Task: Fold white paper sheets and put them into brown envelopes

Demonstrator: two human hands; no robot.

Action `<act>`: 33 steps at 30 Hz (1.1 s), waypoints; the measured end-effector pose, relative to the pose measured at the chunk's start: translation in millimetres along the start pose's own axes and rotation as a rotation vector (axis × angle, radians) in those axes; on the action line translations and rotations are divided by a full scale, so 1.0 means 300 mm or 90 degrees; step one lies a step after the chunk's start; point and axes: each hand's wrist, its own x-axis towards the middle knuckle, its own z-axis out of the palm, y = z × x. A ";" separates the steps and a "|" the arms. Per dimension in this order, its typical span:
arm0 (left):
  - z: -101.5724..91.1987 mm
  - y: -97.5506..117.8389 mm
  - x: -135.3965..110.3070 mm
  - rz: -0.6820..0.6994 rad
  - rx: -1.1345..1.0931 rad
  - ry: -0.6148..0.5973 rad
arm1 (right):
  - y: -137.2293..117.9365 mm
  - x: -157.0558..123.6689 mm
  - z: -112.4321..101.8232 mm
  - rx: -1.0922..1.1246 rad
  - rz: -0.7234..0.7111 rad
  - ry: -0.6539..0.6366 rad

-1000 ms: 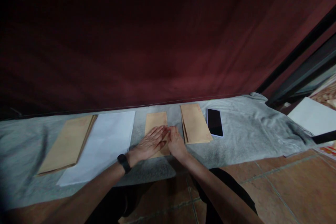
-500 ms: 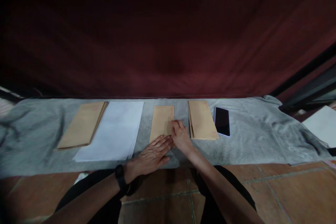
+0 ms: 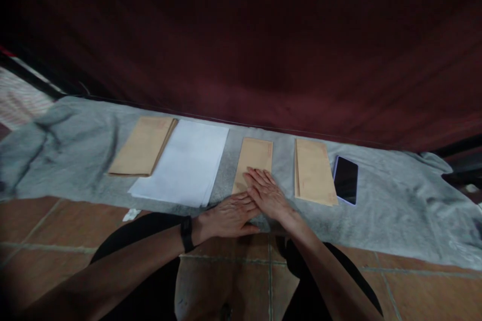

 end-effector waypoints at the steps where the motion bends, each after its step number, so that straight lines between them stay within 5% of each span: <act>1: 0.001 0.000 -0.002 -0.005 0.007 -0.010 | 0.004 -0.001 0.003 -0.011 0.001 -0.002; 9: -0.001 0.005 -0.038 0.018 0.233 -0.083 | 0.053 -0.043 -0.001 -0.144 0.038 -0.036; 18: 0.035 -0.035 -0.111 -0.006 0.362 -0.004 | 0.039 -0.082 0.019 -0.209 0.084 0.023; 25: 0.092 -0.101 -0.150 -0.015 0.482 0.087 | 0.036 -0.144 0.051 -0.248 0.171 0.138; 33: 0.057 -0.107 -0.128 -0.039 0.569 0.105 | -0.051 -0.143 0.069 -0.224 0.271 0.282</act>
